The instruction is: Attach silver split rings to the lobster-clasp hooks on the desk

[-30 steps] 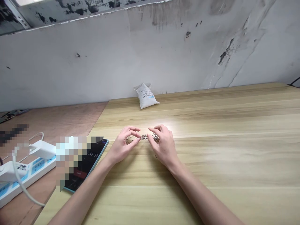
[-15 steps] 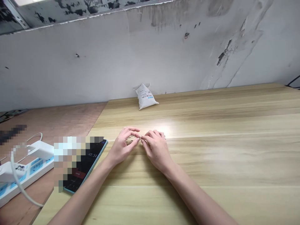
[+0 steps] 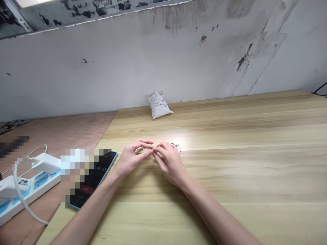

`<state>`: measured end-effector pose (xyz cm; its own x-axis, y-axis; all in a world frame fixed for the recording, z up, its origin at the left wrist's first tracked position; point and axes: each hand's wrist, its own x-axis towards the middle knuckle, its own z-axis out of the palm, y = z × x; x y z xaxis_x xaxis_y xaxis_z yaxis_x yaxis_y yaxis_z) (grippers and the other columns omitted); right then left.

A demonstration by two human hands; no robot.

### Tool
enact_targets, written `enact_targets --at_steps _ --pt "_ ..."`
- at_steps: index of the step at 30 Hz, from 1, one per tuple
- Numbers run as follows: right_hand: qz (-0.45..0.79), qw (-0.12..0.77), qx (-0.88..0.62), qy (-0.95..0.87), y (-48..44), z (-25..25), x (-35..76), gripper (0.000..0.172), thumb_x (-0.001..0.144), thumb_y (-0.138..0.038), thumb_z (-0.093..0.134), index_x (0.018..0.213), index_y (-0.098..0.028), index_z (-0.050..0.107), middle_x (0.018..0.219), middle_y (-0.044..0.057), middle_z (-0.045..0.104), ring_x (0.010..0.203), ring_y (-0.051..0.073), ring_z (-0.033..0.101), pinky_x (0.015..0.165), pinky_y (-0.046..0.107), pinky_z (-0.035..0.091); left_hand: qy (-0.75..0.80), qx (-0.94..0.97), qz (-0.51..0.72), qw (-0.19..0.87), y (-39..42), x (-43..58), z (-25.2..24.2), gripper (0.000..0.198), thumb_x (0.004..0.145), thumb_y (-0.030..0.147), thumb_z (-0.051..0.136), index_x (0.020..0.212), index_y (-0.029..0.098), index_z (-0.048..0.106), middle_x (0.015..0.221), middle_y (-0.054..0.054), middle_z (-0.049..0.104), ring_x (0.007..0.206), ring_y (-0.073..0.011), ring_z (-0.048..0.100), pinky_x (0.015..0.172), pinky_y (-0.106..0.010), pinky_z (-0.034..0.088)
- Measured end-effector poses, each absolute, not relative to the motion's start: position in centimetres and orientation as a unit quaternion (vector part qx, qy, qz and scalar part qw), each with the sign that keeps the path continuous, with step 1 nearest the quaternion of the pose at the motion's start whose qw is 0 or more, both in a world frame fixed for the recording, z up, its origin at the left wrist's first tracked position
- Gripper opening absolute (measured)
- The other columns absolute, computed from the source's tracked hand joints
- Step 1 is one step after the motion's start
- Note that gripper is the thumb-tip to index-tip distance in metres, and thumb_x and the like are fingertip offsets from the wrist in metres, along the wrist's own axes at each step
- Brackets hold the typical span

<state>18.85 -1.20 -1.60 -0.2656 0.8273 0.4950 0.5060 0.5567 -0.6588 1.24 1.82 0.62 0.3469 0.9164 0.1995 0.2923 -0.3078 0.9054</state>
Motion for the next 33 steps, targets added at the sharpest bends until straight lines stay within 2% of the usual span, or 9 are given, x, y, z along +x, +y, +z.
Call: enact_targets --at_steps 6,10,12,14,17,20,23,30,33 --pt "0.246 0.377 -0.456 -0.768 -0.8 -0.4 19.9 0.024 0.097 -0.025 0.042 0.082 -0.021 0.061 0.084 0.004 0.062 0.083 0.018 0.055 0.079 0.033 0.042 0.419 0.777 0.371 0.288 1.6 1.1 1.5 0.004 0.082 0.025 0.069 0.08 0.024 0.072 0.114 -0.006 0.067 0.117 -0.0252 0.055 0.103 -0.049 0.042" --pt "0.262 0.311 -0.464 -0.787 -0.8 0.5 20.8 0.033 0.098 -0.027 0.041 0.072 -0.02 0.06 0.078 0.003 0.06 0.08 0.018 0.053 0.08 0.035 0.04 0.38 0.869 0.309 0.073 1.2 1.7 1.3 0.013 0.085 0.017 0.063 0.078 0.026 0.07 0.119 -0.001 0.066 0.127 -0.0265 0.047 0.115 -0.058 0.017" --pt "0.247 0.291 -0.463 -0.8 -0.8 0.3 20.9 0.034 0.098 -0.028 0.042 0.072 -0.019 0.061 0.077 0.003 0.06 0.078 0.017 0.053 0.08 0.035 0.039 0.374 0.881 0.29 0.024 1.2 1.6 1.0 0.013 0.087 0.018 0.061 0.08 0.026 0.07 0.124 -0.002 0.064 0.128 -0.0267 0.046 0.116 -0.057 0.014" --pt "0.206 0.278 -0.466 -0.814 -0.7 -0.2 20.9 0.031 0.098 -0.028 0.045 0.074 -0.019 0.063 0.079 0.003 0.06 0.079 0.017 0.052 0.079 0.034 0.038 0.395 0.876 0.277 0.017 1.6 0.9 0.9 0.007 0.086 0.024 0.064 0.086 0.026 0.071 0.129 -0.004 0.06 0.128 -0.0282 0.045 0.114 -0.057 0.02" --pt "0.122 0.276 -0.475 -0.826 -0.4 -1.3 21.0 0.022 0.095 -0.027 0.05 0.085 -0.02 0.068 0.085 0.005 0.061 0.084 0.018 0.053 0.08 0.035 0.037 0.429 0.872 0.231 0.041 2.6 -0.8 0.8 0.02 0.083 0.031 0.067 0.103 0.028 0.07 0.131 -0.007 0.057 0.128 -0.03 0.043 0.106 -0.054 0.031" --pt "0.085 0.286 -0.477 -0.827 0.0 -1.6 21.5 0.019 0.095 -0.026 0.051 0.099 -0.025 0.07 0.089 0.005 0.062 0.088 0.019 0.054 0.08 0.034 0.037 0.435 0.878 0.192 0.065 3.2 -2.1 0.7 0.014 0.083 0.035 0.067 0.094 0.028 0.072 0.129 -0.006 0.058 0.126 -0.0305 0.043 0.104 -0.054 0.033" --pt "0.073 0.304 -0.487 -0.816 0.1 -0.5 22.5 0.019 0.093 -0.027 0.054 0.095 -0.025 0.072 0.085 0.005 0.061 0.084 0.019 0.055 0.079 0.035 0.036 0.418 0.887 0.181 0.076 3.3 -2.2 0.4 0.011 0.085 0.035 0.066 0.09 0.029 0.073 0.125 -0.004 0.06 0.122 -0.0284 0.044 0.103 -0.052 0.033" --pt "0.281 0.14 -0.46 -0.831 -1.0 2.6 24.5 0.016 0.08 -0.018 0.058 0.084 -0.025 0.073 0.068 0.0 0.06 0.062 0.014 0.052 0.056 0.025 0.034 0.431 0.875 0.194 0.109 3.1 -1.5 0.3 0.006 0.086 0.028 0.064 0.086 0.025 0.07 0.119 -0.004 0.061 0.117 -0.0259 0.047 0.099 -0.048 0.035" --pt "0.279 0.082 -0.484 -0.825 -1.4 2.8 24.3 0.018 0.075 -0.016 0.056 0.081 -0.024 0.071 0.067 -0.001 0.062 0.062 0.013 0.052 0.054 0.023 0.031 0.44 0.865 0.205 0.127 3.0 -1.4 0.5 0.005 0.085 0.024 0.065 0.082 0.023 0.068 0.116 -0.003 0.063 0.113 -0.0239 0.048 0.099 -0.045 0.035"
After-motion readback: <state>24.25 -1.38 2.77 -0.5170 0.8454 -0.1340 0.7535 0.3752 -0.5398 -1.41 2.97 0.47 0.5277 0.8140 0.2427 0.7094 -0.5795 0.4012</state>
